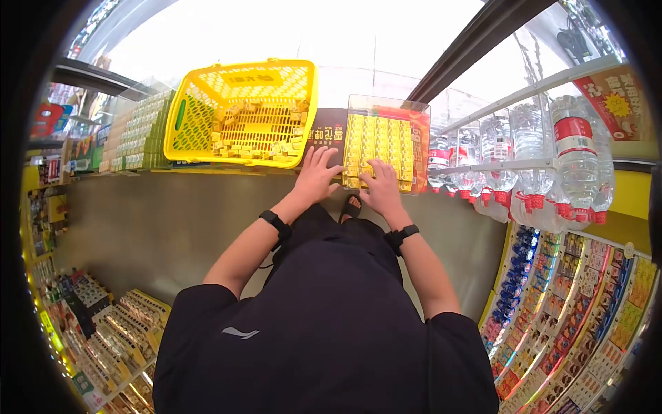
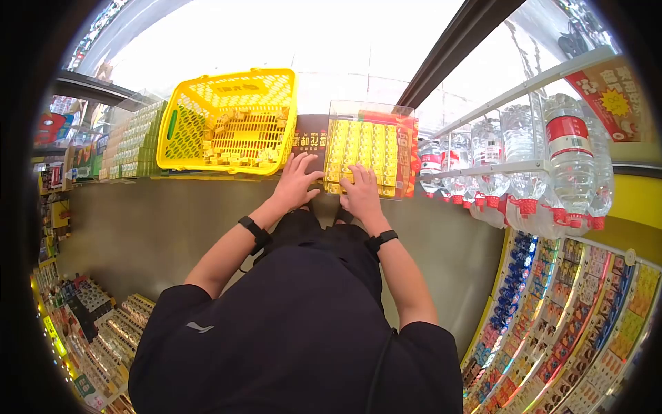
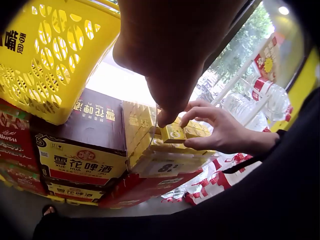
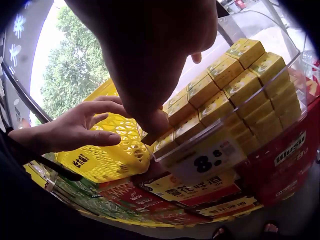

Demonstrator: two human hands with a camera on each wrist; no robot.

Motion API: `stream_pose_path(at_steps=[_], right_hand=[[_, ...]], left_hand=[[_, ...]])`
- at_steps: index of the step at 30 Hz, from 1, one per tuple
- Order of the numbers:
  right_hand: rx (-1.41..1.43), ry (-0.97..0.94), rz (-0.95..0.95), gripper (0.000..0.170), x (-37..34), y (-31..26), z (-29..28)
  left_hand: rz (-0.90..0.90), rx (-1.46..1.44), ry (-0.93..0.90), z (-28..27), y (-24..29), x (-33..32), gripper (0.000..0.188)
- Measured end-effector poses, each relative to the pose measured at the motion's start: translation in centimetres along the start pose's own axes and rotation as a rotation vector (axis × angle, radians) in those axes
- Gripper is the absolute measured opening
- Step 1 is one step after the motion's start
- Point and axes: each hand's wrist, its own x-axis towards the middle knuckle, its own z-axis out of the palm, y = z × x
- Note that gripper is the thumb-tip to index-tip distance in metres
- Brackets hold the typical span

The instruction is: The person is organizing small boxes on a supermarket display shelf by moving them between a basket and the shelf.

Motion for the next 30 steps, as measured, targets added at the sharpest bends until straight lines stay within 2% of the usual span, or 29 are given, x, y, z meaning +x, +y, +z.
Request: stream_pose_path(at_steps=[17,25,30], right_hand=[[0.032,0.004,-0.036,0.035,0.5,0.4,2.1],[0.049,-0.049,-0.023,0.05,1.5,-0.9,-0.2],[0.153,0.081,0.006,0.053,5.3,-3.9,-2.9]], left_hand=[[-0.031,0.023,-0.026,-0.5,0.9,-0.5,0.053],[-0.007,0.034,0.04,-4.8,1.7,-0.2,0.055],[-0.051,-0.137,0.153,-8.3,1.9,0.0,0.052]])
